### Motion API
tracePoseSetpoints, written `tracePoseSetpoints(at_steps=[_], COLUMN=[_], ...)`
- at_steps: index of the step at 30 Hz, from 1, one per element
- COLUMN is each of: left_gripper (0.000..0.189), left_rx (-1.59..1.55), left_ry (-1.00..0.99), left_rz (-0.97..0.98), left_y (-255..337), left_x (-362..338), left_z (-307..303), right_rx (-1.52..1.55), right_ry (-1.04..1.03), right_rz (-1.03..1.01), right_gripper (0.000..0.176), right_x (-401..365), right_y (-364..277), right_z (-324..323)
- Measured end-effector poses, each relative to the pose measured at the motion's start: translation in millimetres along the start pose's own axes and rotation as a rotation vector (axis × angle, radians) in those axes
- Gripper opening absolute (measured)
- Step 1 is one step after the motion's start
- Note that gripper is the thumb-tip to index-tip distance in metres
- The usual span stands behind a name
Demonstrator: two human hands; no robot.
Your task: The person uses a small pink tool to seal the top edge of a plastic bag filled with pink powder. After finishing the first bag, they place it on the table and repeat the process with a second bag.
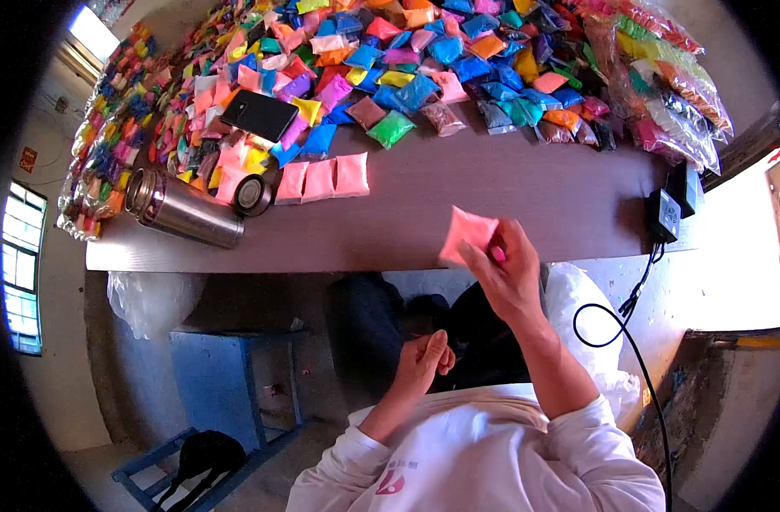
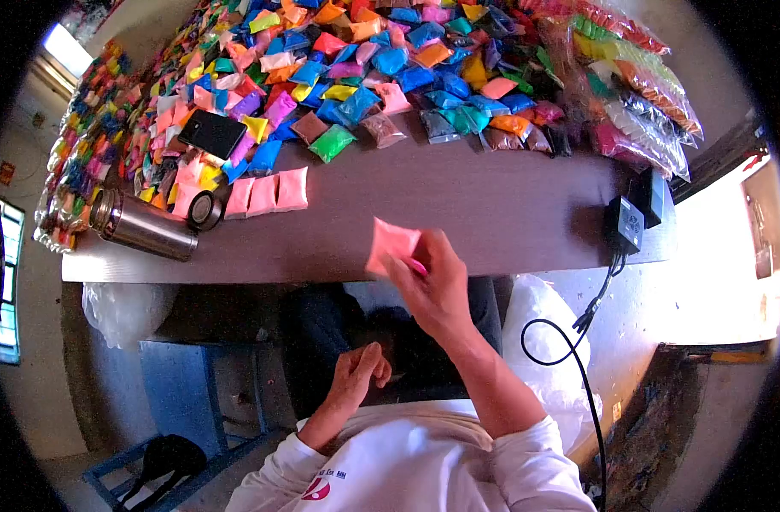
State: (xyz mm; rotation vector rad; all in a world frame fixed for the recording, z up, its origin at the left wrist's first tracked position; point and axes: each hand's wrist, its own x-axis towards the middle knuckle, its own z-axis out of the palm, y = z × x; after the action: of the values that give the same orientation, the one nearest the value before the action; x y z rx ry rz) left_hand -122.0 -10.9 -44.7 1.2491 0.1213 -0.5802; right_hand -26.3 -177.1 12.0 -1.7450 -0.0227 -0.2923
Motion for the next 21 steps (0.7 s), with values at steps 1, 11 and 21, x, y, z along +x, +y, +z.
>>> tracePoseSetpoints(at_steps=[1, 11, 21], left_gripper=[0.048, 0.047, 0.04], left_rx=[-0.039, -0.071, -0.274], left_ry=[0.026, 0.236, 0.263], left_rz=[-0.037, -0.047, -0.109], left_y=[-0.8, -65.3, -84.4], left_x=[0.0, 15.4, 31.1], left_z=[-2.2, -62.2, -74.6], right_rx=[0.033, -0.477, -0.54], right_ry=[0.005, -0.07, 0.014], right_rz=[-0.055, -0.019, 0.004], right_gripper=[0.028, 0.04, 0.038], right_x=[14.1, 116.0, 120.7], right_y=[3.7, 6.8, 10.2], right_z=[7.4, 75.4, 85.3])
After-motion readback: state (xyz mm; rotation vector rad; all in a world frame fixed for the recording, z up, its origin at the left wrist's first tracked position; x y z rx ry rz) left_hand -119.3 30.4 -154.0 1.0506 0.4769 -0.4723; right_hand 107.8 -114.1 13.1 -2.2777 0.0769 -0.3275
